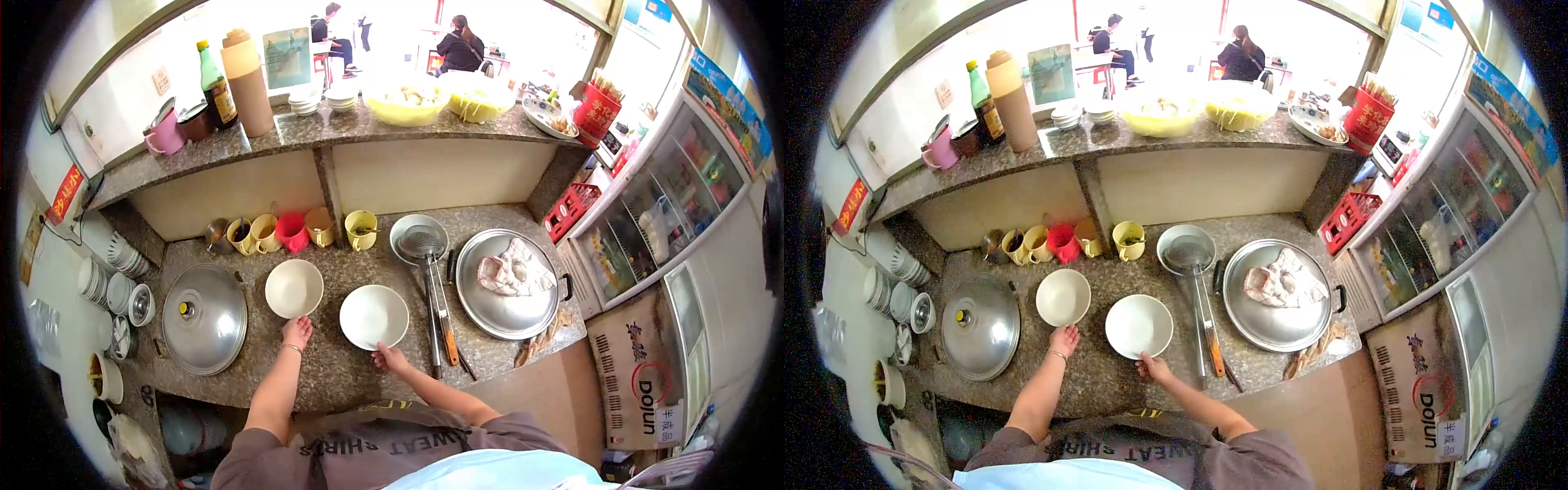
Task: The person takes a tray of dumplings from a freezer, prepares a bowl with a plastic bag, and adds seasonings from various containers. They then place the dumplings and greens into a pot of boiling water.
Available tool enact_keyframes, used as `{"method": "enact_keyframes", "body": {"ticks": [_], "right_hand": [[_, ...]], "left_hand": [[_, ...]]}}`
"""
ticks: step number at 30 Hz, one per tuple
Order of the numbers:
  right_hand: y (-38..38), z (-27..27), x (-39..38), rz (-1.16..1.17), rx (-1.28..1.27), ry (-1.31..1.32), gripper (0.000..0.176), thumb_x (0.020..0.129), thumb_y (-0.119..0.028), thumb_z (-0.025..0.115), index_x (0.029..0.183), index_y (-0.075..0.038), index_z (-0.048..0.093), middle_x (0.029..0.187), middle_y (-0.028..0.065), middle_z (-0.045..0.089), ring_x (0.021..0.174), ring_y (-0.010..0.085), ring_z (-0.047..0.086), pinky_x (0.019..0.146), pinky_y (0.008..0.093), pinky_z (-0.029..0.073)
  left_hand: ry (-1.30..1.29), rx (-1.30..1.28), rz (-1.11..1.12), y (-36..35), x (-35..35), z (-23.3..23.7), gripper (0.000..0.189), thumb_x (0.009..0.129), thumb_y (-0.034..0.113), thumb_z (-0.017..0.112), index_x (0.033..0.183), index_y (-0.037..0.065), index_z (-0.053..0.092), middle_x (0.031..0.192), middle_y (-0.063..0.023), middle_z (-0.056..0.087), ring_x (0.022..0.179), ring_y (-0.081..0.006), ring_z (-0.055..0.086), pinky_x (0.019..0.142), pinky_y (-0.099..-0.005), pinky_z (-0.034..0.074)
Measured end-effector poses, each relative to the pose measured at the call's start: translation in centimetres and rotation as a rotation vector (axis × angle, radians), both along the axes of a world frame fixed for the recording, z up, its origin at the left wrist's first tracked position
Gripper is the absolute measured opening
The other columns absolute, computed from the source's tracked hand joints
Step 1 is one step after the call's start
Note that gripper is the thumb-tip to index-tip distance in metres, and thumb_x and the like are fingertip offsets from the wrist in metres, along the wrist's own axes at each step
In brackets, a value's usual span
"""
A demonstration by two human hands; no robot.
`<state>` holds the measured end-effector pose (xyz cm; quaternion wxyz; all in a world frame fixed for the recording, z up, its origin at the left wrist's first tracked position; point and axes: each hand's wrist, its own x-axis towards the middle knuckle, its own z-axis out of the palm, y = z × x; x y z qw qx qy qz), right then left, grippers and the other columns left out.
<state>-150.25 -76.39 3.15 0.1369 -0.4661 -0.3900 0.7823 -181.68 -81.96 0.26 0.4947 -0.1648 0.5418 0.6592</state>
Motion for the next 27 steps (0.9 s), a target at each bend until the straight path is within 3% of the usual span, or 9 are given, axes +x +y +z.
{"method": "enact_keyframes", "body": {"ticks": [6,14,19,23,24,25,26,27], "right_hand": [[0.3,-0.3,-0.4,0.044,-0.001,-0.030,0.041,0.089,-0.043,0.050,0.084,-0.005,0.061,0.066,0.0016,0.058,0.056,0.0111,0.054,0.050,0.0252,0.042],[0.2,1.7,-0.3,0.076,-0.005,-0.058,0.037,0.088,-0.040,0.051,0.084,-0.005,0.062,0.065,0.0014,0.055,0.056,0.0116,0.052,0.051,0.0260,0.042],[-0.5,0.7,-0.9,-0.011,0.010,-0.036,0.027,0.085,-0.029,0.053,0.083,-0.004,0.062,0.066,0.0021,0.057,0.056,0.0126,0.052,0.049,0.0267,0.042],[-1.0,0.5,-1.0,0.195,0.010,-0.175,0.024,0.084,-0.026,0.052,0.082,-0.004,0.061,0.067,0.0029,0.057,0.055,0.0133,0.052,0.048,0.0263,0.041],[-1.3,-0.4,-1.3,0.139,-0.008,-0.115,0.023,0.084,-0.025,0.052,0.084,-0.004,0.061,0.068,0.0032,0.058,0.056,0.0134,0.052,0.048,0.0259,0.041],[-1.5,-1.2,-1.4,0.103,-0.027,-0.062,0.022,0.084,-0.024,0.052,0.086,-0.004,0.060,0.069,0.0036,0.058,0.057,0.0135,0.053,0.048,0.0256,0.041],[-1.6,-1.7,-1.7,0.230,-0.012,-0.099,0.022,0.084,-0.024,0.052,0.086,-0.004,0.060,0.069,0.0036,0.058,0.057,0.0135,0.053,0.048,0.0256,0.041],[-1.7,-2.2,-2.2,0.126,-0.053,-0.041,0.022,0.085,-0.024,0.052,0.089,-0.003,0.059,0.071,0.0038,0.059,0.058,0.0135,0.053,0.048,0.0253,0.041]], "left_hand": [[0.055,0.201,-0.021,-3.0,1.9,3.2,0.023,0.088,0.030,0.056,0.106,0.017,0.052,0.089,-0.0006,0.058,0.079,-0.0165,0.056,0.072,-0.0337,0.046],[-0.030,0.174,-0.016,-15.5,8.5,4.4,0.027,0.087,0.027,0.057,0.108,0.011,0.054,0.092,-0.0024,0.059,0.078,-0.0166,0.057,0.071,-0.0318,0.048],[0.052,0.046,0.065,-21.7,11.4,7.0,0.022,0.087,0.025,0.057,0.101,0.008,0.056,0.087,-0.0036,0.061,0.077,-0.0174,0.059,0.067,-0.0327,0.049],[0.063,0.105,0.109,-25.4,10.7,3.7,0.017,0.087,0.025,0.057,0.093,0.009,0.058,0.082,-0.0025,0.061,0.074,-0.0165,0.059,0.063,-0.0311,0.049],[0.073,0.085,0.094,-26.0,10.4,3.2,0.016,0.086,0.027,0.057,0.088,0.011,0.059,0.078,-0.0015,0.061,0.071,-0.0156,0.059,0.062,-0.0306,0.048],[0.122,0.019,0.046,-26.1,10.8,5.9,0.016,0.086,0.028,0.057,0.083,0.012,0.058,0.075,-0.0004,0.061,0.068,-0.0147,0.059,0.062,-0.0304,0.048],[0.093,0.022,0.102,-26.5,10.4,5.1,0.018,0.085,0.029,0.057,0.082,0.012,0.058,0.075,-0.0007,0.061,0.068,-0.0141,0.059,0.062,-0.0297,0.048],[0.085,0.100,0.089,-27.1,10.0,5.1,0.019,0.085,0.031,0.058,0.083,0.012,0.058,0.074,-0.0011,0.061,0.068,-0.0141,0.058,0.062,-0.0289,0.048]]}}
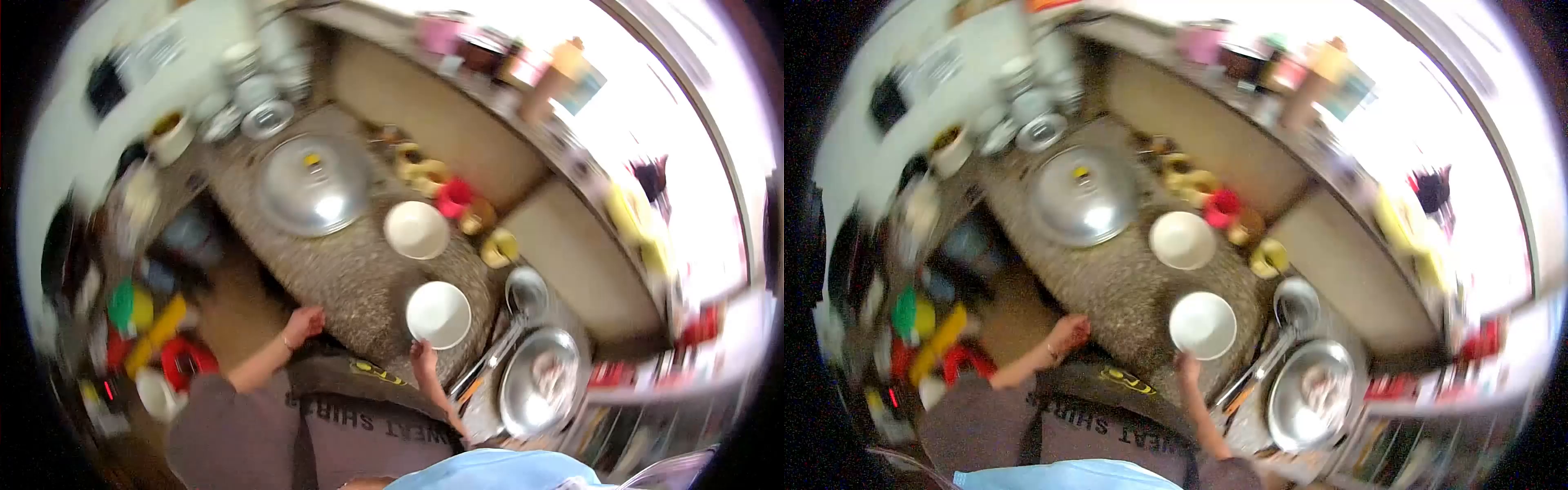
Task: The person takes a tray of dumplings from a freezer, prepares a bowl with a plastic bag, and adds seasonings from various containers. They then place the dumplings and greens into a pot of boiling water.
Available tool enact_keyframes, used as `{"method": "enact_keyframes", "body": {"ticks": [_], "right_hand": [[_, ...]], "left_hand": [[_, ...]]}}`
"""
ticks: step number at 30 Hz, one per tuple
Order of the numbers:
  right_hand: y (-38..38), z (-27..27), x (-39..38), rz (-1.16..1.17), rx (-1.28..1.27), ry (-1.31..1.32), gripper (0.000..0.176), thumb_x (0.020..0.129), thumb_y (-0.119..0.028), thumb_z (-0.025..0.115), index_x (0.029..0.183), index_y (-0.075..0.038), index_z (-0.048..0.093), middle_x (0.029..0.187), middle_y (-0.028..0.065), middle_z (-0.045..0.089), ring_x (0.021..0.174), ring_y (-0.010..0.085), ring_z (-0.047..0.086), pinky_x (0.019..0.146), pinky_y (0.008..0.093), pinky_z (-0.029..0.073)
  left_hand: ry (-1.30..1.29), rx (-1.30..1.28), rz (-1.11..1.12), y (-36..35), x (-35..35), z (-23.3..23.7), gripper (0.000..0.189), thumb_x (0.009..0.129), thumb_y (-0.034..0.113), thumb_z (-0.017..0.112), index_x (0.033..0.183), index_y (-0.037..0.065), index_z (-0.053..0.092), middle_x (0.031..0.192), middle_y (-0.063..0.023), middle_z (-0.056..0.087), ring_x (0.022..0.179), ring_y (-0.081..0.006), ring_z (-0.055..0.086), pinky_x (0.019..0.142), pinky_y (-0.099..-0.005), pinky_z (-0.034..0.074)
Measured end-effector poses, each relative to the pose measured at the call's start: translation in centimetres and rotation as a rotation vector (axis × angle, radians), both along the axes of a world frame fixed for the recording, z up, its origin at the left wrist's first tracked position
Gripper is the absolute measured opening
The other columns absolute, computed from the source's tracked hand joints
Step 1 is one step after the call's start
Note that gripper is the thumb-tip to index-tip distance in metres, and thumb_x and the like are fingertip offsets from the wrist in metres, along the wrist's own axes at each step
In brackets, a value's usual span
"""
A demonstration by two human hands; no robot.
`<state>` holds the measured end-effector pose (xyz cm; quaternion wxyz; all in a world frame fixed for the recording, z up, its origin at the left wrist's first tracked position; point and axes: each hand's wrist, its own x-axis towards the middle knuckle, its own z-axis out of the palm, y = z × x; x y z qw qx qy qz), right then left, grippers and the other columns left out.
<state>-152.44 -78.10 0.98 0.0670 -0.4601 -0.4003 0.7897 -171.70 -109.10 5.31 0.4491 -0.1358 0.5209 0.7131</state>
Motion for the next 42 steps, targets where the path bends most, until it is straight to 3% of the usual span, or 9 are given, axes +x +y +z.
{"method": "enact_keyframes", "body": {"ticks": [2,6,12,14,20,23,30,34,42], "right_hand": [[-1.5,2.7,-1.6,-0.083,0.016,-0.022,0.030,0.088,-0.033,0.052,0.096,-0.004,0.057,0.075,0.0036,0.060,0.061,0.0130,0.054,0.049,0.0241,0.040],[-3.0,2.3,-3.4,0.522,0.035,-0.034,0.042,0.087,-0.045,0.055,0.105,-0.007,0.059,0.075,0.0009,0.059,0.061,0.0107,0.053,0.051,0.0223,0.039],[-10.9,5.3,-14.9,0.720,0.237,-0.024,0.039,0.088,-0.038,0.056,0.108,-0.004,0.059,0.081,0.0027,0.060,0.068,0.0106,0.055,0.058,0.0239,0.044],[-14.1,6.3,-19.9,0.780,0.283,-0.011,0.038,0.089,-0.036,0.056,0.108,-0.004,0.060,0.083,0.0036,0.060,0.071,0.0109,0.056,0.061,0.0245,0.045],[-27.2,7.1,-39.4,0.929,0.474,0.073,0.034,0.090,-0.030,0.054,0.106,0.000,0.059,0.087,0.0073,0.061,0.078,0.0143,0.059,0.071,0.0271,0.046],[-33.9,8.2,-46.0,0.975,0.474,0.048,0.033,0.090,-0.026,0.056,0.108,0.001,0.058,0.090,0.0091,0.062,0.082,0.0161,0.060,0.074,0.0284,0.047],[-38.9,11.5,-53.3,1.070,0.634,-0.110,0.029,0.087,-0.021,0.060,0.107,0.000,0.059,0.084,0.0103,0.064,0.079,0.0139,0.060,0.073,0.0264,0.047],[-39.7,13.8,-57.2,1.073,0.857,-0.137,0.029,0.087,-0.024,0.060,0.103,-0.001,0.061,0.083,0.0105,0.065,0.075,0.0153,0.061,0.071,0.0275,0.048],[-41.5,14.6,-59.9,1.054,0.854,-0.185,0.033,0.086,-0.028,0.061,0.106,-0.001,0.061,0.087,0.0131,0.066,0.080,0.0187,0.062,0.072,0.0302,0.049]], "left_hand": [[0.065,-0.128,0.103,-0.6,-0.5,0.9,0.018,0.085,0.030,0.057,0.084,0.012,0.059,0.075,0.0008,0.061,0.071,-0.0124,0.059,0.063,-0.0289,0.047],[0.261,-0.277,0.162,-4.4,-4.5,4.1,0.028,0.092,0.032,0.051,0.077,0.009,0.060,0.075,0.0010,0.062,0.069,-0.0094,0.057,0.062,-0.0267,0.046],[0.759,-0.507,0.260,-17.5,-18.6,6.6,0.018,0.087,0.021,0.060,0.082,0.003,0.059,0.078,-0.0031,0.061,0.072,-0.0085,0.054,0.066,-0.0247,0.046],[1.113,-0.620,0.373,-22.9,-25.1,8.9,0.012,0.082,0.013,0.062,0.080,0.001,0.060,0.074,-0.0043,0.062,0.069,-0.0108,0.057,0.066,-0.0272,0.048],[1.348,-0.895,0.345,-38.3,-50.7,17.9,0.025,0.084,0.024,0.061,0.078,0.000,0.059,0.065,-0.0104,0.060,0.060,-0.0173,0.057,0.059,-0.0304,0.044],[1.596,-0.982,0.389,-44.2,-64.7,19.9,0.015,0.081,0.017,0.058,0.082,0.001,0.059,0.076,-0.0130,0.062,0.072,-0.0298,0.059,0.067,-0.0371,0.046],[2.074,-1.689,0.091,-53.0,-88.8,28.8,0.009,0.076,0.012,0.055,0.082,0.007,0.059,0.094,-0.0072,0.055,0.097,-0.0252,0.050,0.085,-0.0376,0.040],[2.156,-2.102,0.084,-57.7,-93.5,33.0,0.020,0.075,0.011,0.054,0.095,0.009,0.058,0.103,-0.0054,0.055,0.105,-0.0227,0.048,0.093,-0.0354,0.037],[2.345,-1.772,0.031,-58.5,-95.2,33.2,0.017,0.075,0.012,0.053,0.091,0.009,0.056,0.099,-0.0059,0.056,0.100,-0.0223,0.050,0.091,-0.0358,0.038]]}}
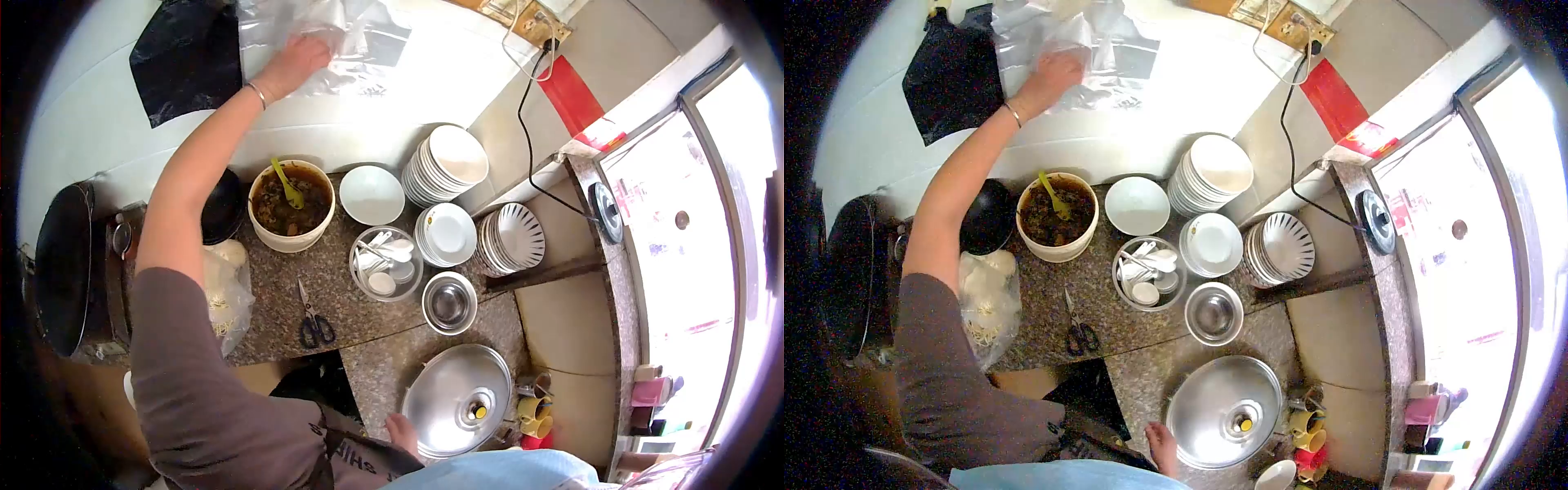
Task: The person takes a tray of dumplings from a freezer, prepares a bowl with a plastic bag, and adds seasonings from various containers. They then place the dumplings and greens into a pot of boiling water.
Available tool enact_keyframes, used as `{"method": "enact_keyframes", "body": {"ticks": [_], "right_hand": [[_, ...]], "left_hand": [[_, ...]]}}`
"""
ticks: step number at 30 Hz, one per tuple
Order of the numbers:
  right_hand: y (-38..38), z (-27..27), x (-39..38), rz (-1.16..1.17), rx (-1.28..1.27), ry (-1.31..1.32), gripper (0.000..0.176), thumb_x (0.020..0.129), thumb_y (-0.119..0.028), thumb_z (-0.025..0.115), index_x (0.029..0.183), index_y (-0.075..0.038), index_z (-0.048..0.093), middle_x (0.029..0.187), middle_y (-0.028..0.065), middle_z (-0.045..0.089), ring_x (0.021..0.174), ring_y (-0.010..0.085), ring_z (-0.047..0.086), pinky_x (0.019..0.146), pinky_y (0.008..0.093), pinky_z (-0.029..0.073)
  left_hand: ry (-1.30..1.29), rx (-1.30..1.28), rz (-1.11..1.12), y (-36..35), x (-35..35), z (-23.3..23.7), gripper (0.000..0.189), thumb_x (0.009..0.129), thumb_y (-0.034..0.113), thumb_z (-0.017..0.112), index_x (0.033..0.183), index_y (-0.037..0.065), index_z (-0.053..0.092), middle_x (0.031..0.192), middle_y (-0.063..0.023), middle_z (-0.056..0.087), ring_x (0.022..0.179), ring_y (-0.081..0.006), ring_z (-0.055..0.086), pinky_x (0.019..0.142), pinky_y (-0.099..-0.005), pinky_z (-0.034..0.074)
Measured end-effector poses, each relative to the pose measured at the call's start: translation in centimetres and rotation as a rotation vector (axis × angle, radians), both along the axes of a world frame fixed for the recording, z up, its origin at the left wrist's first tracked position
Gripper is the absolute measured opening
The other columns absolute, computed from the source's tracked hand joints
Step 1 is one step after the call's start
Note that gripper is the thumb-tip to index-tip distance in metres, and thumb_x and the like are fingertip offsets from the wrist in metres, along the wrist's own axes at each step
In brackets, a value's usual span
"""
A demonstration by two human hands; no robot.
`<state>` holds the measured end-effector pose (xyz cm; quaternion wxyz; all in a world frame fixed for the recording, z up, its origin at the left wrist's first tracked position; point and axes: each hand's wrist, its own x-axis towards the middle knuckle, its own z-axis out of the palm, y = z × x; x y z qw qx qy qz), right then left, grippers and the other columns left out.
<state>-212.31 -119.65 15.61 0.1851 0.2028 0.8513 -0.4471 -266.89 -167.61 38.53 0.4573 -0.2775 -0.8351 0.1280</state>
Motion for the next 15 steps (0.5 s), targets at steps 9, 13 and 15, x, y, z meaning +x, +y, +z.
{"method": "enact_keyframes", "body": {"ticks": [9,13,15], "right_hand": [[-0.2,2.2,-1.2,0.104,0.122,0.075,0.034,0.085,-0.029,0.060,0.109,-0.004,0.060,0.091,0.0154,0.066,0.083,0.0233,0.064,0.073,0.0314,0.049],[0.1,2.0,-1.6,0.007,-0.079,0.172,0.033,0.087,-0.028,0.058,0.110,-0.005,0.060,0.089,0.0130,0.066,0.081,0.0187,0.063,0.074,0.0308,0.048],[0.5,1.8,-1.9,-0.043,-0.295,0.206,0.031,0.090,-0.027,0.055,0.108,-0.003,0.060,0.090,0.0095,0.065,0.084,0.0157,0.060,0.076,0.0295,0.047]], "left_hand": [[-0.221,0.098,-0.422,11.5,6.7,3.3,0.010,0.080,0.013,0.056,0.081,0.003,0.053,0.083,-0.0094,0.055,0.085,-0.0247,0.054,0.075,-0.0343,0.045],[-0.497,0.354,-0.646,20.7,17.3,1.4,0.009,0.083,0.011,0.056,0.082,0.002,0.053,0.080,-0.0093,0.055,0.076,-0.0252,0.055,0.070,-0.0353,0.047],[-0.908,0.656,-0.785,25.9,25.8,1.2,0.010,0.086,0.010,0.054,0.083,0.001,0.052,0.083,-0.0106,0.056,0.075,-0.0250,0.057,0.071,-0.0326,0.048]]}}
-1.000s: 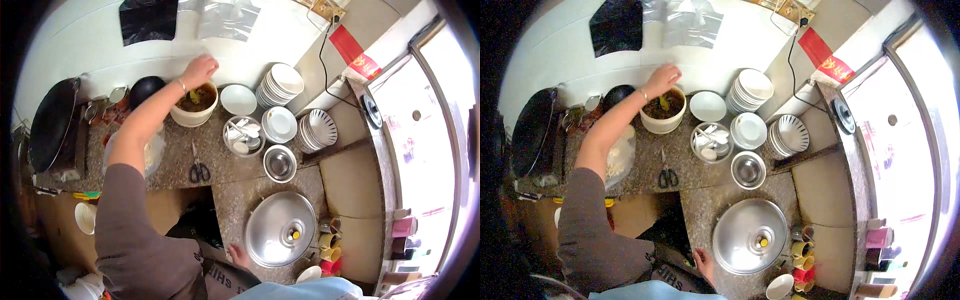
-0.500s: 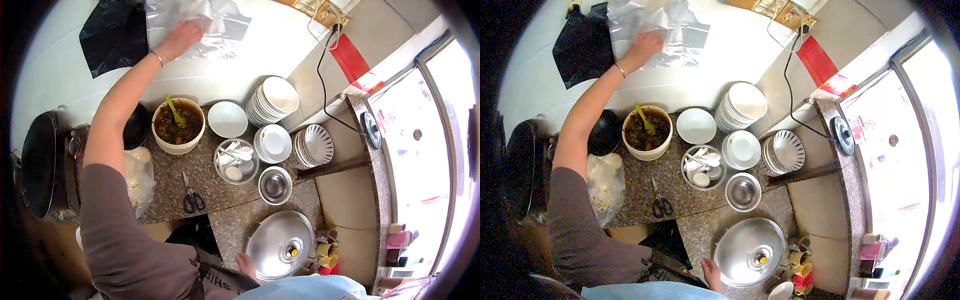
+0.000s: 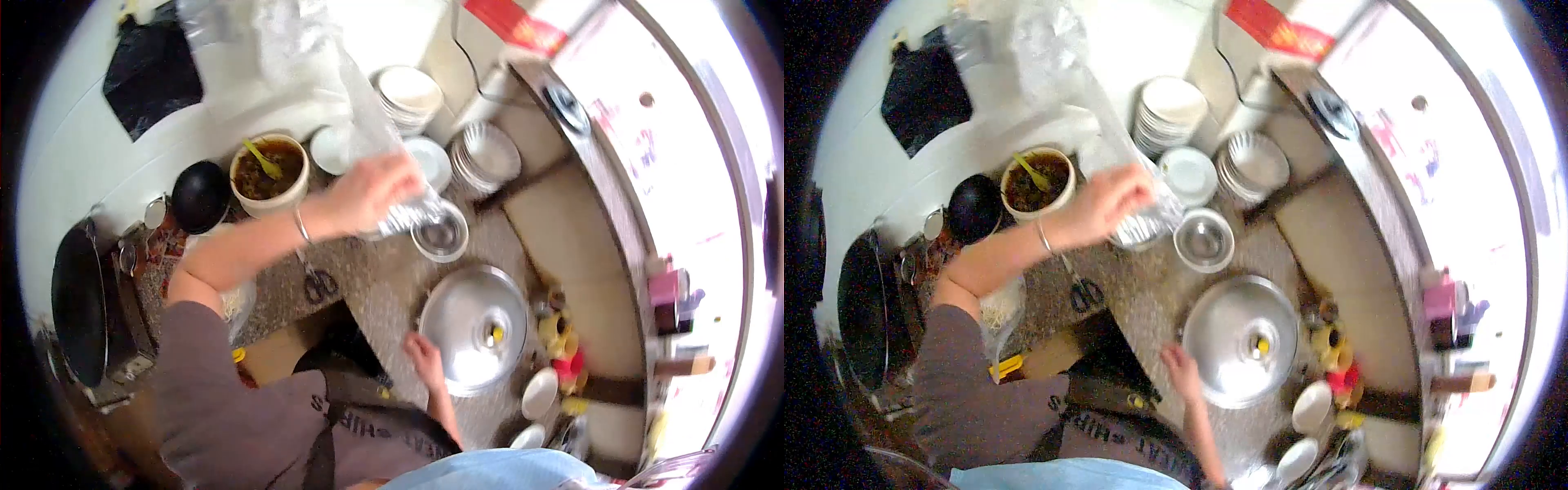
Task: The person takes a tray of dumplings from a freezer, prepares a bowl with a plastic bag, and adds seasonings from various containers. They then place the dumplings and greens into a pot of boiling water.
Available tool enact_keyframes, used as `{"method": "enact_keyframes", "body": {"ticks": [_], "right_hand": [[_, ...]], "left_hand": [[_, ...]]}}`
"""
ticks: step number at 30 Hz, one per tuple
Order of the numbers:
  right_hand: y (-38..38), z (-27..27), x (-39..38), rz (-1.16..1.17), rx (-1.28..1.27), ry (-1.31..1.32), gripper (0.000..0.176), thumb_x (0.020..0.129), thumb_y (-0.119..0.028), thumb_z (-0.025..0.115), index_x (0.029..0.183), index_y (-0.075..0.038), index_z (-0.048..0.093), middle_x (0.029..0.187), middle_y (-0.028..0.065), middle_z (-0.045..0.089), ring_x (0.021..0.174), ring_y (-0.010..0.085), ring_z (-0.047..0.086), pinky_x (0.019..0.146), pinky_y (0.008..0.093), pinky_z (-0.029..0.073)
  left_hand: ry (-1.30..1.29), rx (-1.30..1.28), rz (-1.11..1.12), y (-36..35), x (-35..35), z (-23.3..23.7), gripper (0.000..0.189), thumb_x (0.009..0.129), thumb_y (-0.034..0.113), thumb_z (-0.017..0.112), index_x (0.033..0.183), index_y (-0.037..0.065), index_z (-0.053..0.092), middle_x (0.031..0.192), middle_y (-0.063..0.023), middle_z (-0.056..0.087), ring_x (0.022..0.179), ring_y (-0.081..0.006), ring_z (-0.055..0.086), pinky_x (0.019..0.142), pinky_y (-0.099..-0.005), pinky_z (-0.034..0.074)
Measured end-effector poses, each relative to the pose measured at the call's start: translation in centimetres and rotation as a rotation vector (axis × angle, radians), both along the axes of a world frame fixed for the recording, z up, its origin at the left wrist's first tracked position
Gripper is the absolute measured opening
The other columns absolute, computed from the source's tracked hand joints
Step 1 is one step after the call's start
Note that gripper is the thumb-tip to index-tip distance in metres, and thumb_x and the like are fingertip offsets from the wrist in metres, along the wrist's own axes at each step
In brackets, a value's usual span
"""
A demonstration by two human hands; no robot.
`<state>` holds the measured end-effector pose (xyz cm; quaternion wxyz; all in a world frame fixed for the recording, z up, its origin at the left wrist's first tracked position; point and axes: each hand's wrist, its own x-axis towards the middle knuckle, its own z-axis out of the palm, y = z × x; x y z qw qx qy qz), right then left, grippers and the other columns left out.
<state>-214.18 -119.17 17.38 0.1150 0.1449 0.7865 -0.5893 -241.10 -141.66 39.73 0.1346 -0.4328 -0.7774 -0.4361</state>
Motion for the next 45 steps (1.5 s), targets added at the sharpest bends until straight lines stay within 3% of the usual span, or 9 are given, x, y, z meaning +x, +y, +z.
{"method": "enact_keyframes", "body": {"ticks": [4,5,11,14,22,27,30,37,45], "right_hand": [[2.0,1.0,-0.5,-0.330,-0.322,0.300,0.027,0.091,-0.026,0.053,0.101,-0.001,0.057,0.093,0.0024,0.058,0.087,0.0125,0.053,0.077,0.0277,0.044],[1.8,6.3,-2.0,-0.403,-1.270,0.335,0.036,0.091,-0.030,0.050,0.116,-0.005,0.048,0.109,0.0059,0.052,0.101,0.0153,0.050,0.088,0.0304,0.041],[10.3,5.4,10.2,-0.421,-0.585,0.483,0.051,0.077,-0.019,0.065,0.122,-0.002,0.046,0.100,0.0100,0.057,0.098,0.0198,0.055,0.091,0.0350,0.043],[14.0,5.3,17.6,-0.392,-1.196,0.490,0.040,0.077,-0.016,0.070,0.112,-0.004,0.054,0.097,0.0022,0.060,0.095,0.0173,0.056,0.089,0.0343,0.042],[21.4,2.3,33.7,-0.531,-1.003,0.493,0.015,0.085,-0.021,0.062,0.092,-0.007,0.064,0.085,-0.0001,0.063,0.080,0.0112,0.056,0.079,0.0298,0.043],[22.5,2.4,39.9,-0.770,-0.540,0.412,0.016,0.085,-0.017,0.062,0.092,-0.002,0.065,0.084,0.0000,0.064,0.078,0.0076,0.055,0.073,0.0233,0.043],[22.1,1.3,42.2,-0.769,-0.442,0.409,0.014,0.083,-0.015,0.065,0.086,-0.001,0.065,0.081,-0.0005,0.064,0.073,0.0065,0.056,0.069,0.0224,0.045],[21.0,1.6,45.4,-0.856,-0.460,0.392,0.010,0.083,-0.014,0.064,0.079,-0.005,0.060,0.076,-0.0027,0.060,0.071,0.0048,0.052,0.066,0.0223,0.044],[28.2,1.9,55.0,-1.442,-1.491,0.902,0.014,0.093,-0.022,0.048,0.097,-0.009,0.054,0.085,0.0020,0.057,0.069,0.0090,0.055,0.064,0.0226,0.047]], "left_hand": [[-0.546,0.395,-0.421,9.8,14.8,-3.9,0.010,0.092,0.010,0.048,0.091,0.001,0.049,0.096,-0.0096,0.059,0.087,-0.0154,0.057,0.078,-0.0279,0.045],[-0.678,0.452,-0.505,11.8,18.3,-4.7,0.010,0.093,0.011,0.047,0.093,0.001,0.048,0.097,-0.0089,0.059,0.090,-0.0142,0.055,0.081,-0.0275,0.043],[-0.954,0.513,-0.581,18.4,33.1,-9.3,0.011,0.096,0.015,0.043,0.100,0.005,0.046,0.099,-0.0048,0.058,0.091,-0.0073,0.050,0.079,-0.0228,0.042],[-1.544,0.730,-0.689,19.5,37.6,-10.7,0.021,0.095,0.019,0.046,0.110,0.005,0.048,0.115,-0.0096,0.056,0.099,-0.0131,0.054,0.086,-0.0276,0.044],[-1.735,0.761,-0.280,23.1,47.8,-14.5,0.027,0.094,0.028,0.047,0.106,0.005,0.054,0.112,-0.0093,0.057,0.090,-0.0154,0.056,0.072,-0.0274,0.045],[-0.949,0.604,0.229,24.0,51.3,-14.7,0.023,0.094,0.019,0.046,0.113,0.006,0.048,0.116,-0.0088,0.054,0.104,-0.0177,0.052,0.087,-0.0326,0.041],[-0.453,0.065,-0.262,25.6,53.3,-12.8,0.019,0.090,0.013,0.053,0.107,0.004,0.053,0.110,-0.0053,0.054,0.096,-0.0139,0.052,0.080,-0.0284,0.044],[-1.162,-0.218,-0.793,35.7,57.7,-15.0,0.012,0.082,0.004,0.065,0.090,0.001,0.057,0.081,-0.0008,0.059,0.074,-0.0074,0.055,0.068,-0.0215,0.047],[-1.400,0.198,-0.349,37.6,57.5,-23.1,0.010,0.087,0.011,0.059,0.092,0.004,0.054,0.083,-0.0005,0.054,0.075,-0.0104,0.054,0.068,-0.0255,0.046]]}}
